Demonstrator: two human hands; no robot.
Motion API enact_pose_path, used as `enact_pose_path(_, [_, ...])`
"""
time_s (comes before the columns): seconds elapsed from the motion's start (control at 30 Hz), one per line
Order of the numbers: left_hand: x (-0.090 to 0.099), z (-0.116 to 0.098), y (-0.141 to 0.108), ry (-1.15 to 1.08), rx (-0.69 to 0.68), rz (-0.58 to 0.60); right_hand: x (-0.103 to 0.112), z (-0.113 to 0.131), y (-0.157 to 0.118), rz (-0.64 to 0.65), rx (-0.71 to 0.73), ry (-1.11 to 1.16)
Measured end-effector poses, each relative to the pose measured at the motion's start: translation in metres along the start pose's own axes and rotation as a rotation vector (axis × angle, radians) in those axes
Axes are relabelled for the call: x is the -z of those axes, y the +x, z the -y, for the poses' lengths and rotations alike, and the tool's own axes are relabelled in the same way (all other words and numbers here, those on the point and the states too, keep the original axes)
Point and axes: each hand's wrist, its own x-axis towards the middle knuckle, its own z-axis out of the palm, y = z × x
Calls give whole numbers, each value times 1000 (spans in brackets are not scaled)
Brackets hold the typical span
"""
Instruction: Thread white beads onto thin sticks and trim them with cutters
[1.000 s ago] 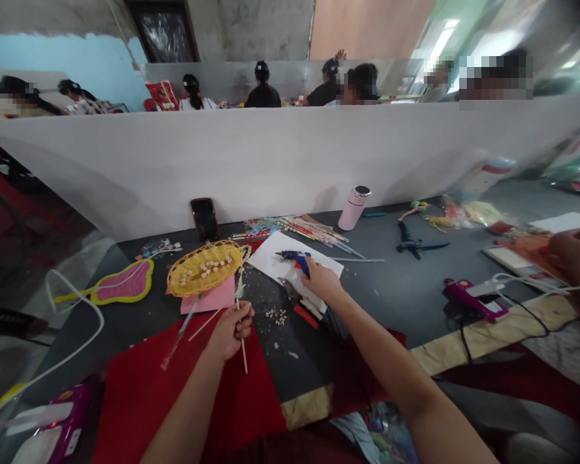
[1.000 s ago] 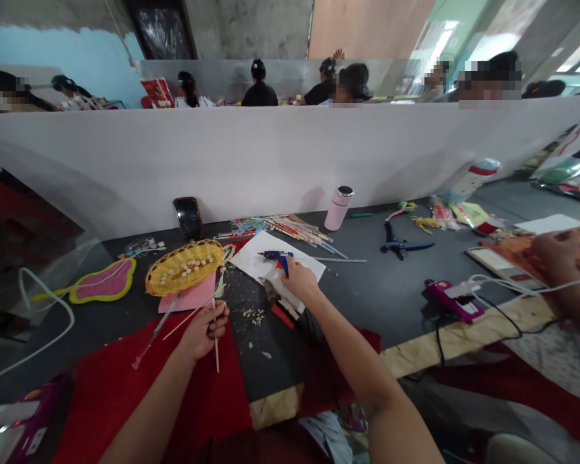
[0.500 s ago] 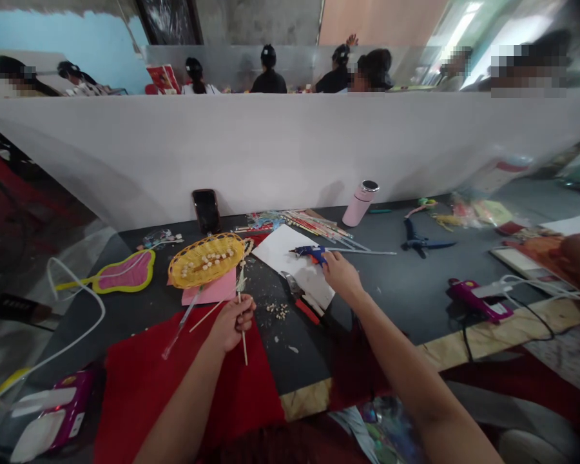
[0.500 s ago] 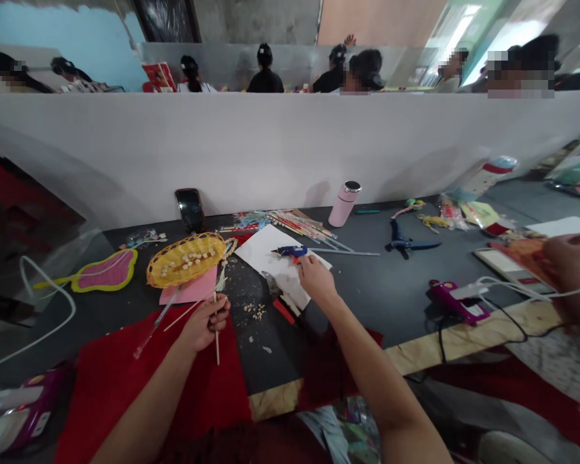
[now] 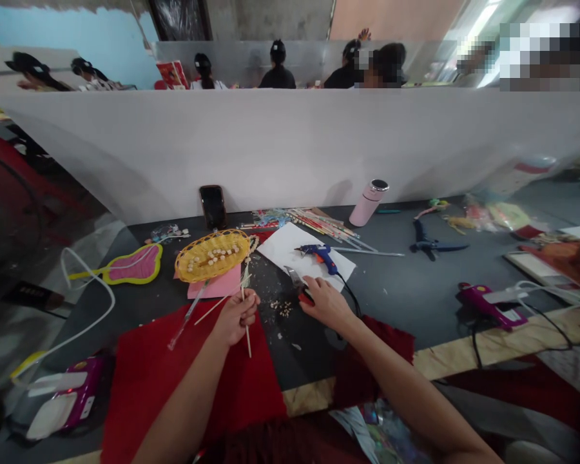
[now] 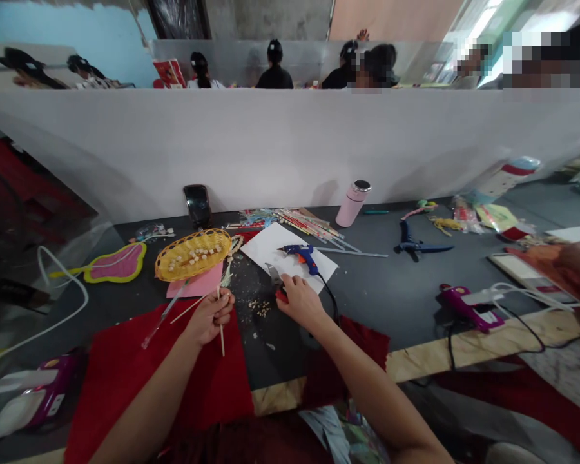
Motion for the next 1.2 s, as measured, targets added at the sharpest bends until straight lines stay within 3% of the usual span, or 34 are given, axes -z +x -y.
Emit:
enact_pose_path(0.13, [-6,-3,-6,21,-14,-2,9,5,12,-16,-9,0])
enact_pose_path(0.23, [-12,-7,-10,104,-52,-35,26,19,14,-81,96,75])
enact_pose_path(0.33, [-20,-10,-13,236,-90,-93,44,40,10,-154,355,387])
enact_pose_path(0.43, [-26,-13,-15,350,-117,-113,50,60,6,-136,425,678])
enact_pose_path(0.57, [-31,-15,-18,485,-168,-124,37,71,8,-193,401,701])
enact_pose_path(0.9, [-33,-11,-7,621,-215,-159,13,65,13,-353,352,528])
enact_pose_path(1.07, [-35,-9,5,378,-80,-122,-12,59,17,-387,262,656])
enact_pose_path(1.2, [-24,-7,11,85,13,-65,-30,43,16,-431,167,681])
